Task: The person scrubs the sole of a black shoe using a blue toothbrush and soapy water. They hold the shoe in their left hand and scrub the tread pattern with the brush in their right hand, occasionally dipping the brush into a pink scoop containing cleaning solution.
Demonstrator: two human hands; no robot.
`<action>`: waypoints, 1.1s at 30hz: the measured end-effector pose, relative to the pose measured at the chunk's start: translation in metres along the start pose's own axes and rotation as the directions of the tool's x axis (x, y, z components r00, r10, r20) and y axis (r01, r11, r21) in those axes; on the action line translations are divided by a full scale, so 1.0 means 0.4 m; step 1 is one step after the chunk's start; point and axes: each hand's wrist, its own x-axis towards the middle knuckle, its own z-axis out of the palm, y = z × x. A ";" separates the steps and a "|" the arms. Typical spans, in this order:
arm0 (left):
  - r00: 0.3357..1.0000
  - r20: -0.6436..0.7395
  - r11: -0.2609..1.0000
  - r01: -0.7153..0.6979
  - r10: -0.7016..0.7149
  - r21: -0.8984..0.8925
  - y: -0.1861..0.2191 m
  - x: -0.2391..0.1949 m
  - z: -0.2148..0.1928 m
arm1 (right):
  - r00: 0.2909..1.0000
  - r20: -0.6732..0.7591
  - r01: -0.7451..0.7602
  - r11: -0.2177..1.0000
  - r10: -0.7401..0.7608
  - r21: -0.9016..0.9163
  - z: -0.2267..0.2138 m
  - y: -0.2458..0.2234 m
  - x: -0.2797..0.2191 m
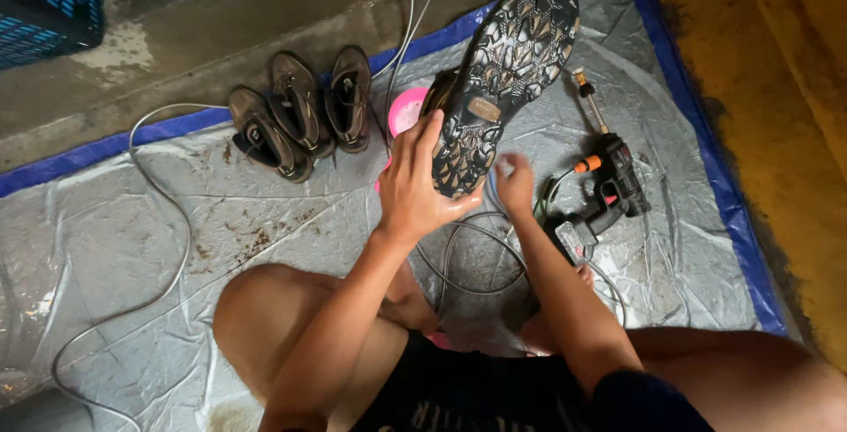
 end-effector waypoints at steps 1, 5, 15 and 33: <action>1.000 0.000 1.000 0.002 -0.002 -0.004 -0.002 0.000 0.002 | 1.000 -0.002 -0.001 1.000 0.001 -0.004 -0.091 -0.110 -0.027; 1.000 0.017 0.999 0.000 0.000 0.038 -0.006 -0.008 0.009 | 0.848 -0.291 0.505 0.840 -0.442 0.196 -0.349 -0.546 -0.034; 0.997 0.080 0.998 -0.016 0.011 0.057 -0.003 -0.017 0.005 | 0.554 -0.093 0.826 0.561 -0.827 -0.066 -0.424 -0.764 -0.070; 0.997 0.082 0.999 0.014 -0.017 0.031 0.002 -0.016 -0.002 | 0.967 0.054 0.144 0.713 -0.247 0.686 -0.400 -0.716 -0.083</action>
